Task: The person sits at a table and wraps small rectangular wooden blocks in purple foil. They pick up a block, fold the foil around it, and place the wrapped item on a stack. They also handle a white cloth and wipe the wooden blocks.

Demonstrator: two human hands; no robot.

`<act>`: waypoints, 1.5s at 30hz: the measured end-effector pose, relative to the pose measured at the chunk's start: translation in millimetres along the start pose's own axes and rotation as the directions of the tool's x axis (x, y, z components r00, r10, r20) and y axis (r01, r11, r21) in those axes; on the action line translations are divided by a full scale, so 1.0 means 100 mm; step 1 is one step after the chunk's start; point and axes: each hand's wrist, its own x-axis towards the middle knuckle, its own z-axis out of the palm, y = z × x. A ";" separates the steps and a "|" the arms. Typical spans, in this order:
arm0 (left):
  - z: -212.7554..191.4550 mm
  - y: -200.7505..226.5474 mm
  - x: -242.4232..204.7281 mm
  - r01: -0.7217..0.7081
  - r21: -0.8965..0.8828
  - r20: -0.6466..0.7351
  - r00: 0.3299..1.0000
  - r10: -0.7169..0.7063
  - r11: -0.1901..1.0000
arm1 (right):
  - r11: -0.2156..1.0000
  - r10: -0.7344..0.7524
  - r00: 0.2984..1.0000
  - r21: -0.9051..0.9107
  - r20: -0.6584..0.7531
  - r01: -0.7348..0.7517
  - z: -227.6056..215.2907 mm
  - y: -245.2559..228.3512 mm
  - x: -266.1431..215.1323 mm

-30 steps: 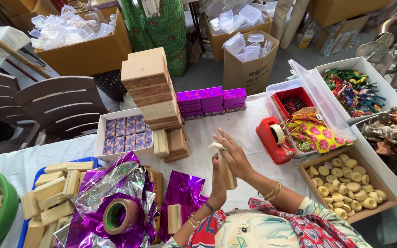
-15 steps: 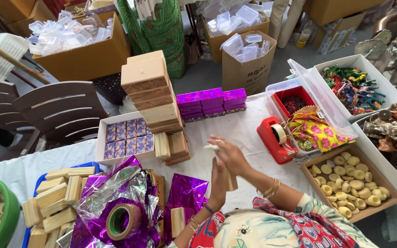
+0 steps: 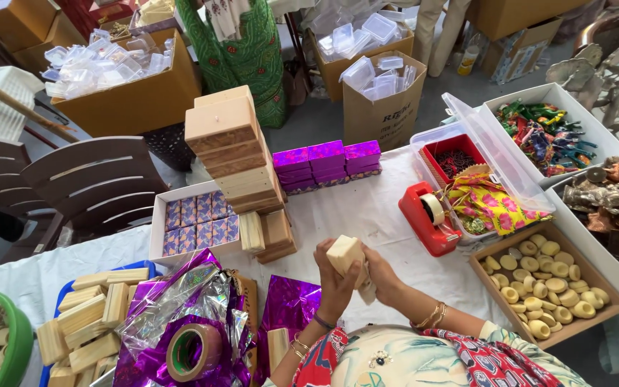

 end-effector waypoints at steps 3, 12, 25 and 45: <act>0.03 0.16 0.04 0.017 0.022 0.047 0.999 -0.018 1.000 | 0.979 -0.190 0.976 -0.099 -0.106 0.180 -0.13 -0.12 0.06; -0.02 0.27 0.03 0.421 -0.064 0.347 0.860 -0.375 0.905 | -0.245 -0.724 0.314 -0.654 0.615 0.715 -0.19 -0.77 -0.37; 0.09 -0.13 -0.28 0.217 -0.137 0.153 0.969 -0.196 0.967 | -0.566 -0.603 0.212 -0.600 0.769 0.565 0.12 -0.25 -0.65; 0.12 0.05 -0.30 0.329 -0.080 0.105 0.942 -0.320 0.941 | 0.003 -0.753 0.538 -0.815 0.380 0.579 -0.01 -0.30 -0.51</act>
